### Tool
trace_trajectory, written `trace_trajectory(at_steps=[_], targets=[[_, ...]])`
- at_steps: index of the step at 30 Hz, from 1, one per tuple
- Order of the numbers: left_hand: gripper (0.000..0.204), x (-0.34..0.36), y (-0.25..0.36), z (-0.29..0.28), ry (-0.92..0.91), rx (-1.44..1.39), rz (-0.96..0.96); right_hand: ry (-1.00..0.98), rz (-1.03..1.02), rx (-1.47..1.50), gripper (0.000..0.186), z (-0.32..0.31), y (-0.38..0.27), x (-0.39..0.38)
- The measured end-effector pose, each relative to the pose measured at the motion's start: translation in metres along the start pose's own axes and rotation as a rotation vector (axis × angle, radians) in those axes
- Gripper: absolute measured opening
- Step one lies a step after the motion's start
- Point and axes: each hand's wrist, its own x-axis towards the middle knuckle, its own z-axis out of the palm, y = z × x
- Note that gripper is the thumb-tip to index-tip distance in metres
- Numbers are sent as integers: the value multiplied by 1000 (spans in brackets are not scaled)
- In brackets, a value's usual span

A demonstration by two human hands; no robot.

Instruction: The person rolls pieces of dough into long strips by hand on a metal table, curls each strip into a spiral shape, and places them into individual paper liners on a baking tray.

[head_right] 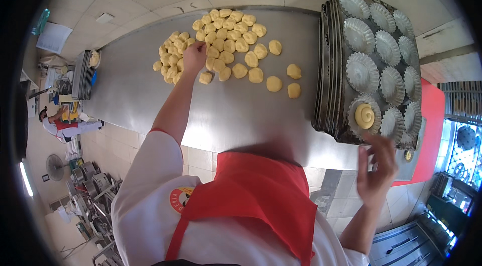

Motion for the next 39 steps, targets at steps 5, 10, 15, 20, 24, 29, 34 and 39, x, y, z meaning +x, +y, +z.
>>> trace_trajectory(at_steps=[5, 10, 15, 20, 24, 29, 34, 39], targets=[[27, 42, -4, 28, -17, 178, -26, -198, 24, 169, 28, 32, -20, -29], [29, 58, -5, 33, -112, 216, -52, -255, 52, 232, 25, 54, -24, -47], [28, 56, -23, 23, -51, 170, 19, -243, -24, 308, 22, 77, -28, -41], [31, 65, -9, 26, -117, 157, 56, -282, -193, 373, 25, 110, -37, -18], [34, 71, -8, 34, -162, 287, 103, -359, -224, 438, 26, 113, -52, -24], [32, 46, -13, 11, -49, 150, 19, -408, -72, 472, 22, 118, -43, -58], [21, -85, 55, -54, -88, -795, -164, -336, 99, 765, 28, 182, -46, -58], [32, -226, 109, -68, -372, -1325, -372, -249, 310, 1173, 55, 293, -92, -25]])
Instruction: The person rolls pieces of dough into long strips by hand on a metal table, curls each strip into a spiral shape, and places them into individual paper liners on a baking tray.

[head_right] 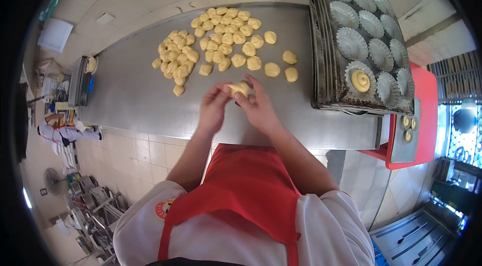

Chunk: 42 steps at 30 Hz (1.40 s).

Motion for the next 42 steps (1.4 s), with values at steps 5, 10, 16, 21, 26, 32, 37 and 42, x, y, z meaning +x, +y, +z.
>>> trace_trajectory(at_steps=[5, 10, 16, 21, 26, 32, 37, 42], targets=[[24, -45, 13, -29, -55, -58, -11, -172, -243, -596, 51, 37, -30, -24], [32, -55, -30, -106, -151, 347, -38, -280, -186, -979, 46, 50, 28, -42], [46, -110, -85, -140, -40, 908, 472, -341, -355, -1622, 56, 53, 154, -108], [44, -124, -52, -211, 226, 808, 404, -327, -188, -1798, 89, 121, 150, -55], [39, -132, -44, -245, 290, 796, 373, 77, -403, -1738, 98, 111, 150, 98], [38, -162, -60, -244, 238, 730, 401, -260, -267, -1793, 101, 88, 171, -44], [35, -176, -39, -228, 122, 668, 318, -398, -187, -1916, 104, 90, 164, -75], [42, -156, -38, -207, -2, 692, 424, 170, -447, -1707, 97, 115, 143, 104]])
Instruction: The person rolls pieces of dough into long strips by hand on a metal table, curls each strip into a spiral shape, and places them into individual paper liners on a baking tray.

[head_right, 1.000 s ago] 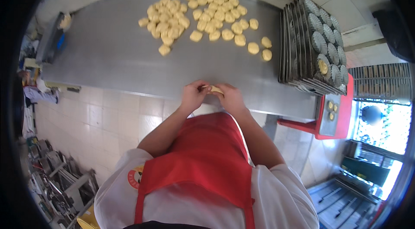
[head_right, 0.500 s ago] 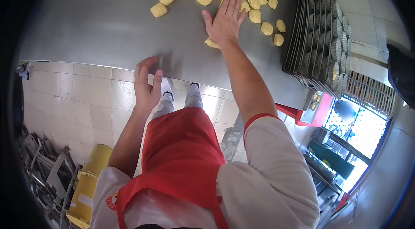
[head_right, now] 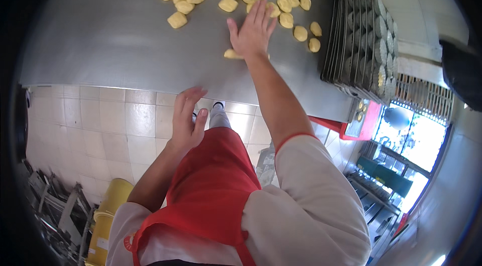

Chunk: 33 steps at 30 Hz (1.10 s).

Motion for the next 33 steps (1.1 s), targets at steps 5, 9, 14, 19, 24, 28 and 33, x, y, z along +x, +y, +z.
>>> trace_trajectory(at_steps=[5, 9, 14, 19, 24, 28, 33], targets=[[61, 35, 26, 62, -162, -63, 228, -132, -25, 87, 90, -9, -6, -84], [81, 33, 14, 135, -383, -56, 197, -380, -91, -58, 87, -32, 4, -204], [80, 98, -23, 161, -187, 499, 78, -454, 3, 66, 86, -44, 31, -172], [78, 215, -49, 153, 25, 723, 243, -146, 47, -8, 78, -13, 67, -46], [75, 130, -34, 124, -514, 803, 244, -371, -328, 142, 73, -41, 92, -128], [74, 12, -4, 115, -579, 854, 71, -502, -262, 327, 76, -94, 89, -234], [76, 123, -18, 134, -231, 1049, -42, -243, -34, 219, 74, -46, 82, -151]])
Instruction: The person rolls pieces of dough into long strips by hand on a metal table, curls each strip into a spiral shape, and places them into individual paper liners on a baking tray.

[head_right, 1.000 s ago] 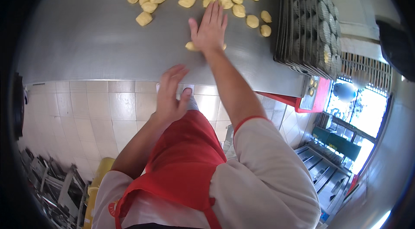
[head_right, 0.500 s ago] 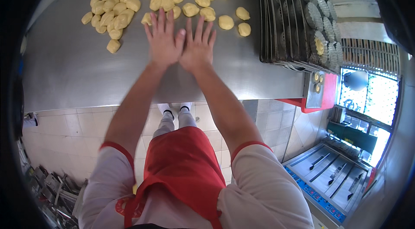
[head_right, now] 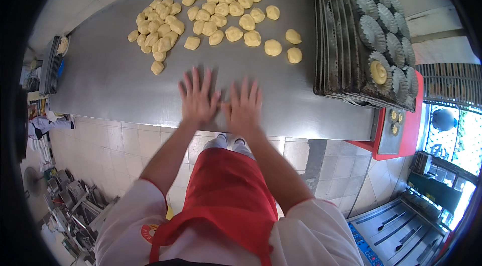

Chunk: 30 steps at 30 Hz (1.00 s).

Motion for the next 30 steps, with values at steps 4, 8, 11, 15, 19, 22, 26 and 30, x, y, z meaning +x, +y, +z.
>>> trace_trajectory(at_steps=[4, 8, 11, 15, 19, 22, 26, 30], targets=[[76, 83, -20, -2, 255, -25, 83, 207, 22, -98, 71, -9, 22, 102], [76, 26, -24, 3, 12, -52, 166, -46, -205, -12, 71, -11, 37, 46], [78, -82, -16, 1, -117, -135, 166, -163, -263, 62, 74, -31, 29, -52], [78, -120, -14, -18, -222, -48, 140, -210, -102, 36, 81, -31, 15, -91], [70, 32, -41, -5, 94, 26, 21, 80, 8, -123, 77, -10, 42, 36], [71, 105, -60, -2, 344, -129, 82, 160, 56, -221, 78, -18, 64, 123], [73, 65, -63, 10, 211, -191, 62, 54, -28, -243, 78, -13, 70, 91], [72, -66, -44, -4, -27, -58, 80, -163, -142, -139, 77, -17, 57, -37]])
